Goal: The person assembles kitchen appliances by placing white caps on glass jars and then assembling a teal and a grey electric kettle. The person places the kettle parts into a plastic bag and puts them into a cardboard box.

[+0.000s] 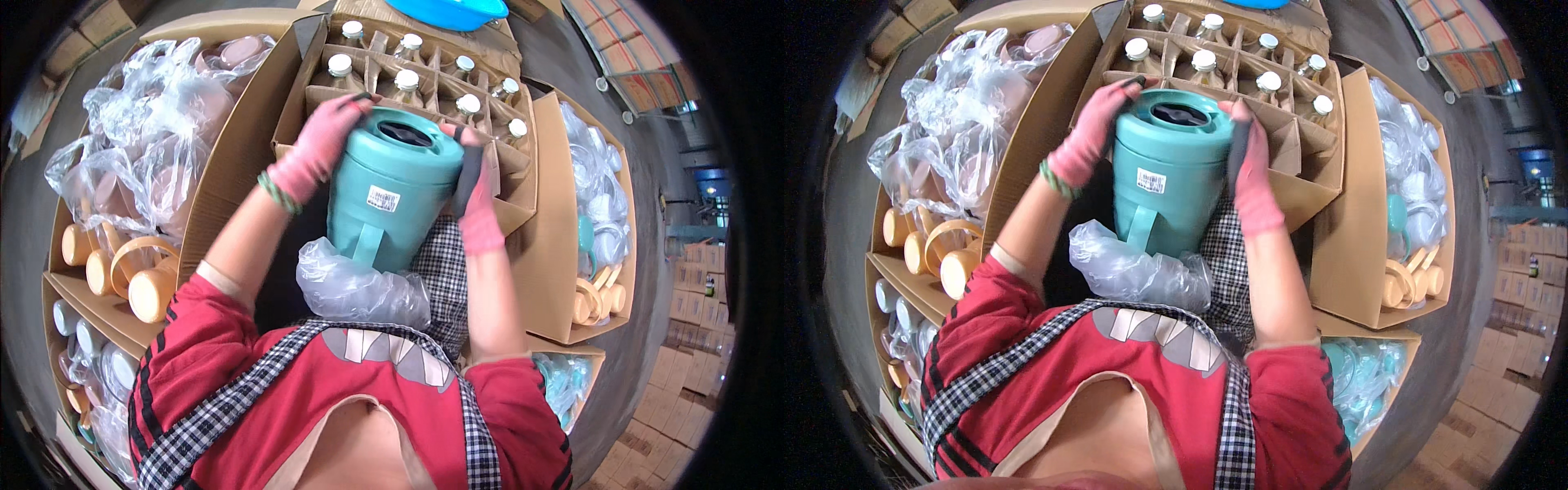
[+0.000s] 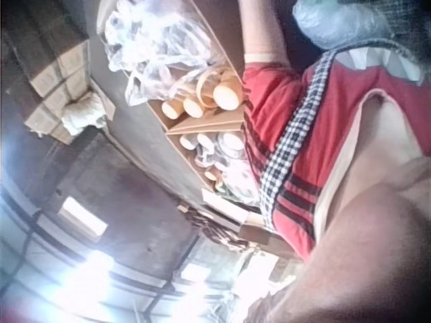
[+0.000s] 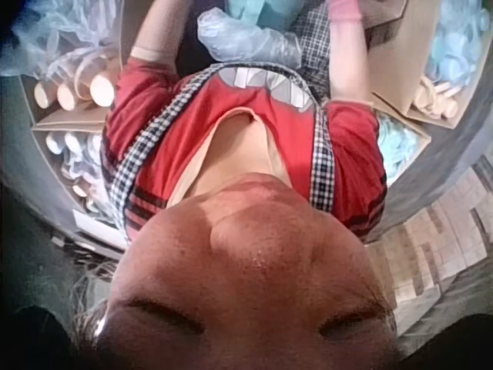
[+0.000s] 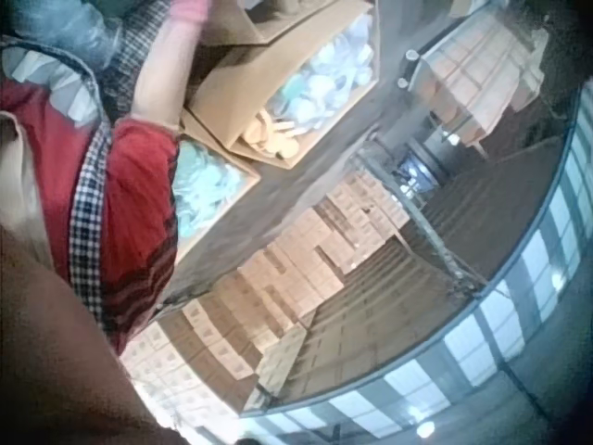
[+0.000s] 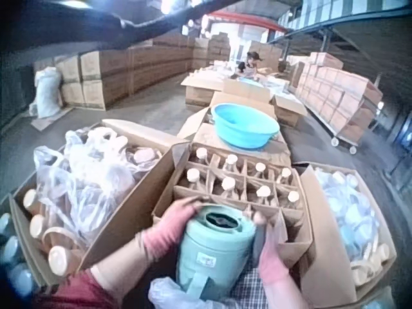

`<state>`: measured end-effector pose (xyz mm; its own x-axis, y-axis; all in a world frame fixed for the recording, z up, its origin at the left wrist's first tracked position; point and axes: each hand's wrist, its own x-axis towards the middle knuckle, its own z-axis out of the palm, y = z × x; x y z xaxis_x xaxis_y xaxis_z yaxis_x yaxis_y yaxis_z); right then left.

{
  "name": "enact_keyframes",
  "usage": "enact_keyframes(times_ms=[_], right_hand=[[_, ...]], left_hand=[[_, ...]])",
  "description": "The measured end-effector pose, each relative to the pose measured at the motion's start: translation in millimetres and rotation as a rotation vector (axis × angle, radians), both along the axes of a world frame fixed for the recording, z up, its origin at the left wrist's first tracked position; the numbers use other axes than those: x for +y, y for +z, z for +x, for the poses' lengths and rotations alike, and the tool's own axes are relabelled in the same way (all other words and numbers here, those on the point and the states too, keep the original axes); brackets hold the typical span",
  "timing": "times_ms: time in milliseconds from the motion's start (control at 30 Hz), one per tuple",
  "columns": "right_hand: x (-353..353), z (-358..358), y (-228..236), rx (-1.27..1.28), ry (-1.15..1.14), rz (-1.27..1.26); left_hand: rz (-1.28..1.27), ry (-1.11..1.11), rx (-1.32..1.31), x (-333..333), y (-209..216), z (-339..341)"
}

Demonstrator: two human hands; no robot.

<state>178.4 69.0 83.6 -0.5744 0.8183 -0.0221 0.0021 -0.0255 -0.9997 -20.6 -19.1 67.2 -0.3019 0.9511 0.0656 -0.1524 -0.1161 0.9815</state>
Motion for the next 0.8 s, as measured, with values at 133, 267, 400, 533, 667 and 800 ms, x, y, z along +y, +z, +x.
enact_keyframes(times_ms=[133,267,400,533,667,800], right_hand=[[-23.9,8.6,-7.0,-0.037,-0.148,0.543],[46.5,13.9,-21.7,0.270,-0.004,-0.409],[-47.9,-3.9,16.6,-0.195,-0.126,0.681],[10.3,10.6,10.7,0.036,-0.343,-0.159],[-18.0,-2.0,18.5,-0.057,-0.052,0.152],[-27.6,12.2,11.9,-0.340,-0.176,0.490]], left_hand=[[-0.187,0.255,0.084,11.7,-31.7,-12.7],[0.083,0.405,0.549,-12.5,9.9,51.1],[-0.110,-0.006,0.227,8.0,-50.5,-37.1],[0.128,0.352,0.835,-18.5,5.7,39.5],[0.058,0.026,-0.059,-16.4,9.3,9.1],[-0.192,0.160,0.055,2.4,-19.9,-13.0]])
